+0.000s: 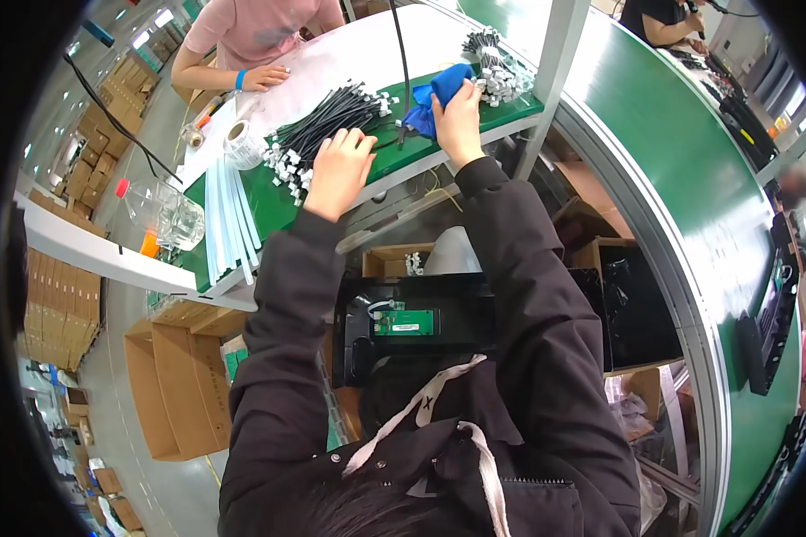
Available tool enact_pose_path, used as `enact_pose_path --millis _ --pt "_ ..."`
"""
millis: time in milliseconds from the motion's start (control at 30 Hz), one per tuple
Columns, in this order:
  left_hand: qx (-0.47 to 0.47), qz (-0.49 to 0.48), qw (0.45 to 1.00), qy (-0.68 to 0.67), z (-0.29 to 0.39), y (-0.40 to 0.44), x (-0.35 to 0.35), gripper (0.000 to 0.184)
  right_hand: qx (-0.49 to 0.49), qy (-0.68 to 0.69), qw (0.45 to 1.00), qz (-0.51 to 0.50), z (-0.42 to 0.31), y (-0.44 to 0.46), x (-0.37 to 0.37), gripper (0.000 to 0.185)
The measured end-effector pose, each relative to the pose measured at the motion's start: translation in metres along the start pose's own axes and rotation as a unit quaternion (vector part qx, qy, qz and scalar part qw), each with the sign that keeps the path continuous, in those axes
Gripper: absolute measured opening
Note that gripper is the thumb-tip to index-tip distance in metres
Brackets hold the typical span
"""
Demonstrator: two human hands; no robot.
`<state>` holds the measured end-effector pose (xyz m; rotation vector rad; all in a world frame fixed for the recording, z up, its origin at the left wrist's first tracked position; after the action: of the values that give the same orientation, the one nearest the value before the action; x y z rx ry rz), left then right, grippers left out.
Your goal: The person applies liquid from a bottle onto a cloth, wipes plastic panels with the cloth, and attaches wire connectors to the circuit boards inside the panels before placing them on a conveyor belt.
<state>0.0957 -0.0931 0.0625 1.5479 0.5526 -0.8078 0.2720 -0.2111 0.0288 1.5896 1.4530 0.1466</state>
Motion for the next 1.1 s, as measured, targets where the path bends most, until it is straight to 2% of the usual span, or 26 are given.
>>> enact_pose_path --millis 33,100,200,233,367,433,533,667,700,800,833,867,900,933,1000,1067,1100 --pt "0.002 -0.029 0.999 0.045 -0.011 0.002 0.017 0.004 -0.024 -0.073 0.997 0.005 -0.001 -0.002 -0.006 0.059" --pt "-0.003 -0.04 0.998 0.049 -0.024 0.006 0.033 0.007 -0.072 -0.218 0.973 0.011 -0.002 -0.002 -0.012 0.06" --pt "-0.013 -0.073 0.994 0.083 -0.028 0.009 0.027 0.013 -0.109 -0.251 0.962 0.025 0.005 0.002 -0.013 0.064" --pt "-0.006 -0.05 0.994 0.102 -0.03 0.01 0.022 0.014 -0.117 -0.269 0.956 0.023 0.003 0.002 -0.017 0.072" --pt "-0.007 -0.007 0.995 0.096 -0.037 0.022 0.008 0.017 -0.102 -0.285 0.95 0.08 -0.004 0.001 -0.032 0.08" --pt "0.0 0.015 0.995 0.1 -0.039 0.027 0.002 0.018 -0.116 -0.286 0.949 0.068 -0.012 -0.002 -0.039 0.081" --pt "0.018 0.091 0.993 0.079 -0.041 0.032 -0.001 0.019 -0.123 -0.295 0.946 0.047 -0.011 -0.007 -0.036 0.081" --pt "-0.005 0.195 0.981 -0.005 -0.035 0.032 -0.014 0.033 -0.153 -0.307 0.939 0.025 0.001 -0.013 -0.023 0.079" --pt "-0.012 0.233 0.971 -0.06 -0.037 0.032 -0.015 0.03 -0.161 -0.287 0.944 0.028 0.005 -0.013 -0.02 0.078" --pt "-0.031 0.323 0.939 -0.115 -0.037 0.036 -0.024 0.022 -0.162 -0.26 0.951 0.034 -0.001 -0.012 -0.032 0.071" --pt "-0.052 0.343 0.925 -0.153 -0.039 0.035 -0.026 0.009 -0.162 -0.271 0.948 0.051 -0.004 -0.012 -0.037 0.069" --pt "-0.085 0.378 0.894 -0.226 -0.043 0.034 -0.026 0.007 -0.162 -0.282 0.943 0.069 -0.013 -0.01 -0.047 0.067" --pt "-0.117 0.411 0.854 -0.298 -0.048 0.033 -0.024 0.006 -0.163 -0.251 0.949 0.096 -0.022 -0.01 -0.059 0.056" --pt "-0.148 0.44 0.806 -0.367 -0.053 0.033 -0.024 0.005 -0.164 -0.202 0.961 0.094 -0.03 -0.009 -0.068 0.053" --pt "-0.16 0.509 0.675 -0.509 -0.076 0.028 -0.029 0.013 -0.16 -0.101 0.978 0.087 -0.043 -0.012 -0.084 0.047" --pt "-0.212 0.56 0.562 -0.572 -0.087 0.02 -0.044 0.015 -0.177 -0.074 0.976 0.099 -0.049 -0.017 -0.088 0.039" --pt "-0.194 0.57 0.57 -0.559 -0.091 0.016 -0.051 0.016 -0.177 -0.052 0.979 0.09 -0.05 -0.02 -0.088 0.038"
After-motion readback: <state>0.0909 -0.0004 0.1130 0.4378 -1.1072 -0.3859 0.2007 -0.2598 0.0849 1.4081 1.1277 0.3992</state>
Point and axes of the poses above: each hand's wrist, its own y-axis towards the middle knuckle, its own x-axis out of the palm, z = x × y, the point moved 1 cm from there along y, towards the middle knuckle, and after that the axes turned 14 degrees about -y, right-handed, at the moved point
